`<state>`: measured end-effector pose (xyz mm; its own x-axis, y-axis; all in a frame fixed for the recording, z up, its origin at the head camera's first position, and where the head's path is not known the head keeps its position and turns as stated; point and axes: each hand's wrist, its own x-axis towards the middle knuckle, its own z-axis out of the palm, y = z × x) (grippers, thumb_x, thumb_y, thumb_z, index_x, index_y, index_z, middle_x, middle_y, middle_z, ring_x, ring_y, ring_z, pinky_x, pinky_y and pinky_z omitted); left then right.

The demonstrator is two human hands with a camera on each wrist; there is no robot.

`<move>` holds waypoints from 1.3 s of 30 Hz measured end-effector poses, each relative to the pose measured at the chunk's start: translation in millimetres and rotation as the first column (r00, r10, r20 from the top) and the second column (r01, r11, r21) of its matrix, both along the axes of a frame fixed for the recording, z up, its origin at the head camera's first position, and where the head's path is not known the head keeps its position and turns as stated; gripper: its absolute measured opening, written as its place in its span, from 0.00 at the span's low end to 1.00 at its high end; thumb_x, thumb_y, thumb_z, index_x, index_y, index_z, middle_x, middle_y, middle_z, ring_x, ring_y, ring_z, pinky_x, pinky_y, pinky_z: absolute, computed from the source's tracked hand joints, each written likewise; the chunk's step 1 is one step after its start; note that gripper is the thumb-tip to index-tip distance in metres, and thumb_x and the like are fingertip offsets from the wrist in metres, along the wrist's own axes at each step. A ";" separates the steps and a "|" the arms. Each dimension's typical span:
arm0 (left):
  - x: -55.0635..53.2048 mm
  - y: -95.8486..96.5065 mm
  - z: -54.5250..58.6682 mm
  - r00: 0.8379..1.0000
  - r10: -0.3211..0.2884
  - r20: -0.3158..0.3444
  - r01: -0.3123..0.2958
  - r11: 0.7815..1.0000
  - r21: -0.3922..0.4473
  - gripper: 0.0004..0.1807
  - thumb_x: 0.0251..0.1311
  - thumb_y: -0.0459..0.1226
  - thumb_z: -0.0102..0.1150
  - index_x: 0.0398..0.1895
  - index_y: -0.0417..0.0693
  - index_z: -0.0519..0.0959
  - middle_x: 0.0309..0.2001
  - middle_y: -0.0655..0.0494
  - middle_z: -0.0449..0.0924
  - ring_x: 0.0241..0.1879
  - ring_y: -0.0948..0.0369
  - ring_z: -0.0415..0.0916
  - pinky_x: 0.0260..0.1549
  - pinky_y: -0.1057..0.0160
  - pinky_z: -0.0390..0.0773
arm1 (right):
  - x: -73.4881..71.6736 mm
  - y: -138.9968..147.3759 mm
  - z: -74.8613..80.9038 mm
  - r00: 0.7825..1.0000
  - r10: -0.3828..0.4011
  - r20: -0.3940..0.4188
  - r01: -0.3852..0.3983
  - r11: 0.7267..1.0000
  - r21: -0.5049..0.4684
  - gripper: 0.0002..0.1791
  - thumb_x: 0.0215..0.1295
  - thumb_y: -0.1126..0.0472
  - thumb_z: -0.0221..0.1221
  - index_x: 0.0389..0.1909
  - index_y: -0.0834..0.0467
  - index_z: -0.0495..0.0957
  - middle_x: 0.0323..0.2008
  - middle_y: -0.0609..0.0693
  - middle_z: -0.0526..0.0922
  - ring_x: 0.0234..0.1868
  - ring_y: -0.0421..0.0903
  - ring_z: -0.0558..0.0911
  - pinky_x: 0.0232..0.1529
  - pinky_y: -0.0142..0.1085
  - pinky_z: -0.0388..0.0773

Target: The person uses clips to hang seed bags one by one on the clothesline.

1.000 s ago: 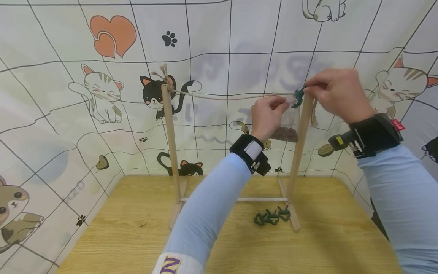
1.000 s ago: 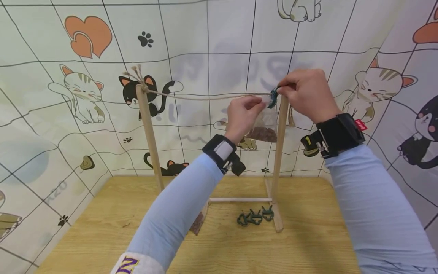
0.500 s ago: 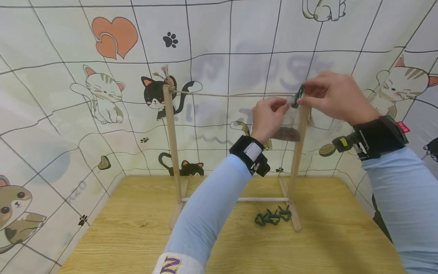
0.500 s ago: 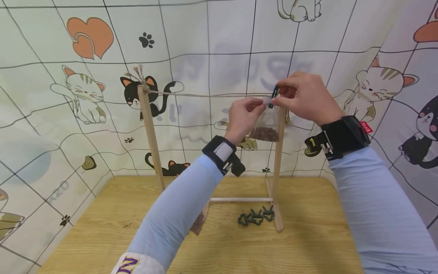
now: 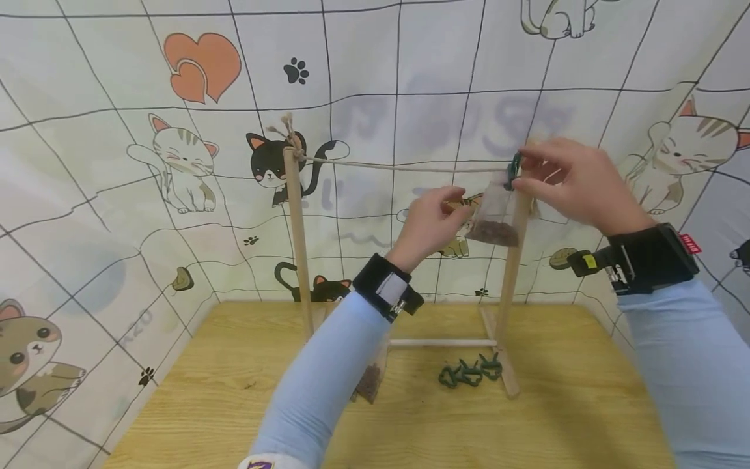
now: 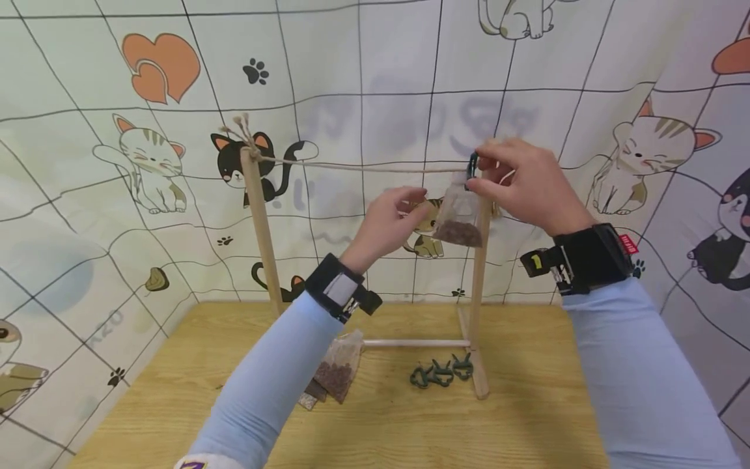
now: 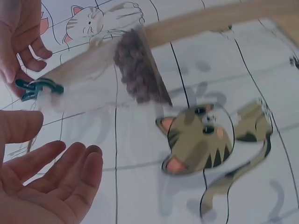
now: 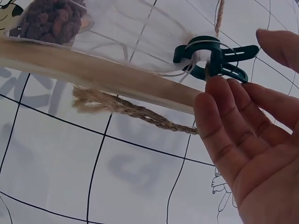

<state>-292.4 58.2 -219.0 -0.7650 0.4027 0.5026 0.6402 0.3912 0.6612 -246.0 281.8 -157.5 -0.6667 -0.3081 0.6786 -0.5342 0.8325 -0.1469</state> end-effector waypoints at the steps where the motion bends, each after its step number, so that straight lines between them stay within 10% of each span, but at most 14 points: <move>1: 1.5 -6.1 -1.3 0.999 0.007 -0.036 -0.008 1.000 -0.029 0.22 0.65 0.45 0.49 0.61 0.50 0.70 0.57 0.54 0.75 0.48 0.63 0.75 0.40 0.73 0.73 | 1.5 -0.7 -2.4 1.000 0.002 -0.012 -0.002 1.000 -0.013 0.24 0.60 0.52 0.59 0.57 0.56 0.74 0.41 0.51 0.79 0.37 0.26 0.72 0.37 0.19 0.70; 12: 20.1 -61.5 -13.2 0.949 0.054 -0.311 -0.133 0.962 -0.240 0.25 0.67 0.46 0.46 0.65 0.47 0.66 0.59 0.51 0.70 0.58 0.59 0.67 0.55 0.66 0.66 | 19.1 -7.8 -53.4 0.964 -0.004 -0.266 -0.025 0.994 -0.105 0.18 0.56 0.63 0.62 0.49 0.59 0.78 0.45 0.56 0.80 0.40 0.44 0.76 0.42 0.22 0.64; 25: 32.5 -105.3 -75.4 0.818 0.147 -0.557 -0.297 0.936 -0.190 0.26 0.66 0.46 0.49 0.62 0.40 0.68 0.62 0.44 0.69 0.61 0.51 0.66 0.61 0.57 0.63 | 27.9 -20.3 -154.8 0.962 -0.036 -0.271 -0.013 0.984 -0.176 0.24 0.55 0.63 0.61 0.55 0.60 0.75 0.52 0.58 0.76 0.55 0.54 0.73 0.58 0.34 0.66; 39: 44.2 -120.1 -139.8 0.828 0.238 -0.508 -0.309 0.949 -0.059 0.24 0.63 0.45 0.52 0.59 0.41 0.71 0.59 0.45 0.73 0.58 0.51 0.70 0.55 0.52 0.70 | 28.8 -31.3 -245.6 0.994 -0.056 -0.099 0.029 0.965 -0.259 0.24 0.55 0.62 0.62 0.55 0.61 0.75 0.52 0.59 0.75 0.54 0.56 0.72 0.50 0.51 0.68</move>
<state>-248.2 -62.0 -358.8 -0.5227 0.3037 0.7966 0.7185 0.6598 0.2199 -217.2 250.5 -403.1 -0.5965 -0.0873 0.7978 -0.5230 0.7963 -0.3038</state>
